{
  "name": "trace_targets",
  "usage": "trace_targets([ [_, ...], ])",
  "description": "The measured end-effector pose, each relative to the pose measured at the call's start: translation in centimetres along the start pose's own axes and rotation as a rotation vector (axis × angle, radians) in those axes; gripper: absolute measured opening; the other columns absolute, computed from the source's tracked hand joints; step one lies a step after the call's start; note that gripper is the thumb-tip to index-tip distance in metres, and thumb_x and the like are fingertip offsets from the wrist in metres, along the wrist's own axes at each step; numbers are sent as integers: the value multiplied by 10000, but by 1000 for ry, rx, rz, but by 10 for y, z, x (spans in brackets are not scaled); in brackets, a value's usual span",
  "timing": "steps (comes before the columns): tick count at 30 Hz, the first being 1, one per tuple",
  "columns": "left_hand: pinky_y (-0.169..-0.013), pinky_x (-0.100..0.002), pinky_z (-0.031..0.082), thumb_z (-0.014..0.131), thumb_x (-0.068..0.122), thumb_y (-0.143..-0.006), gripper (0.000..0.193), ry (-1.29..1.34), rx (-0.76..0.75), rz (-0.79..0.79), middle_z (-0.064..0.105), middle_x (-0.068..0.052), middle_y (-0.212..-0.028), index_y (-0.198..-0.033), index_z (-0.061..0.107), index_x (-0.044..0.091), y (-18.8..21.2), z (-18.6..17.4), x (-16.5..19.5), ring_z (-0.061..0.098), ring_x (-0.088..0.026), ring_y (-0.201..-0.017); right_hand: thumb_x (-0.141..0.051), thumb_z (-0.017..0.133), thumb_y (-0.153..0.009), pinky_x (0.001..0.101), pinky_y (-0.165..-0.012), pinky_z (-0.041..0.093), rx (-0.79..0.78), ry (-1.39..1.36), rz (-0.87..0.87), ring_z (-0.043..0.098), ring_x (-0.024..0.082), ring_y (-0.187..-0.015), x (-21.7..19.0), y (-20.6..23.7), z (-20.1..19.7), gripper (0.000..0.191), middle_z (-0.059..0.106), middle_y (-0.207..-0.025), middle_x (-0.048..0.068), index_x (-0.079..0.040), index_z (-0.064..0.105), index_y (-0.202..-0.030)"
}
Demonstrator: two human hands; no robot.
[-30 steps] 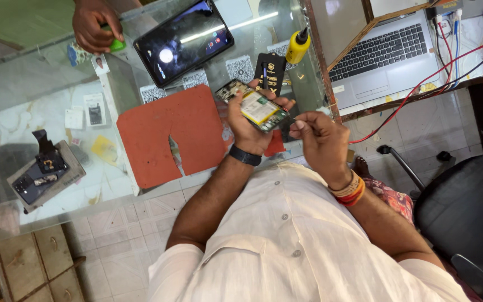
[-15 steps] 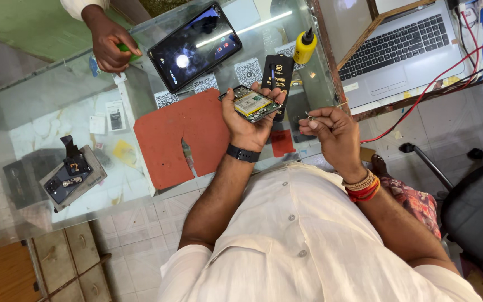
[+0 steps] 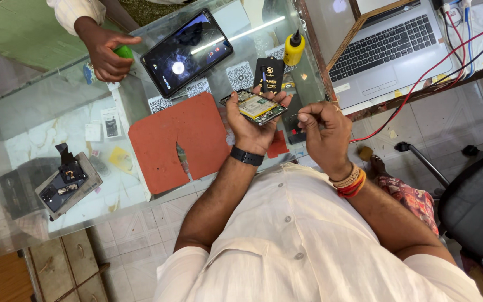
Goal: The person uses tweezers to remove a small circuit board from the interior of a disassembled smartphone. They then place the board on the work surface and continue to adjust internal components with the tweezers.
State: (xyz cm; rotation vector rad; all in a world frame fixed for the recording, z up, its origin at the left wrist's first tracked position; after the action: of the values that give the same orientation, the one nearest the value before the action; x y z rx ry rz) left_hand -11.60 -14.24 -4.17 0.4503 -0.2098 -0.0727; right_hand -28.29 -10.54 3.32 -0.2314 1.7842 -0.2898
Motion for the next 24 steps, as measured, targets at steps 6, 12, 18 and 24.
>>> trace_targets([
  [6, -998, -686, 505, 461, 589, -984, 597, 3, 35, -10, 602, -207, -1002, -1139, 544, 19, 0, 2, -10, 641, -485, -1029, 5, 720, -1028, 268, -705, 537, 73, 86, -190, 701, 148, -790, -5, 3, 0, 64, 711, -893, 90, 18, 659, -1045],
  [12, -1003, -682, 506, 466, 583, -992, 591, 10, 5, -24, 596, -202, -1011, -1157, 546, 21, -2, 1, -14, 640, -480, -1037, 15, 725, -1014, 287, -706, 533, 77, 101, -237, 702, 176, -790, -7, 1, 0, 68, 703, -886, 101, 11, 661, -1035],
  [18, -992, -681, 507, 458, 581, -984, 586, 14, 24, -25, 598, -198, -994, -1156, 543, 27, -1, 4, -11, 642, -487, -1036, 13, 719, -1017, 292, -711, 532, 83, 126, -266, 709, 199, -795, -13, 0, 1, 66, 712, -898, 107, 3, 655, -1029],
  [24, -1007, -682, 501, 466, 566, -993, 565, 17, 15, -15, 605, -206, -977, -1171, 533, 34, 3, 6, -7, 641, -499, -1047, 9, 714, -1019, 302, -732, 543, 75, 146, -276, 715, 207, -817, -16, 1, 4, 65, 728, -927, 113, 2, 651, -1030],
])
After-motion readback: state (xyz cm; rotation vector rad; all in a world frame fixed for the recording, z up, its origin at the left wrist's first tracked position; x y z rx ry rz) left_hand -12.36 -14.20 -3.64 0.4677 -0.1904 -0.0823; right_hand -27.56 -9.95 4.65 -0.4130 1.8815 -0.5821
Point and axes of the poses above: each hand's wrist, its own y-axis away from the middle knuckle, its own z-axis out of the palm, x = y × z, the point moved 1 cm from there along -y, towards the middle knuckle
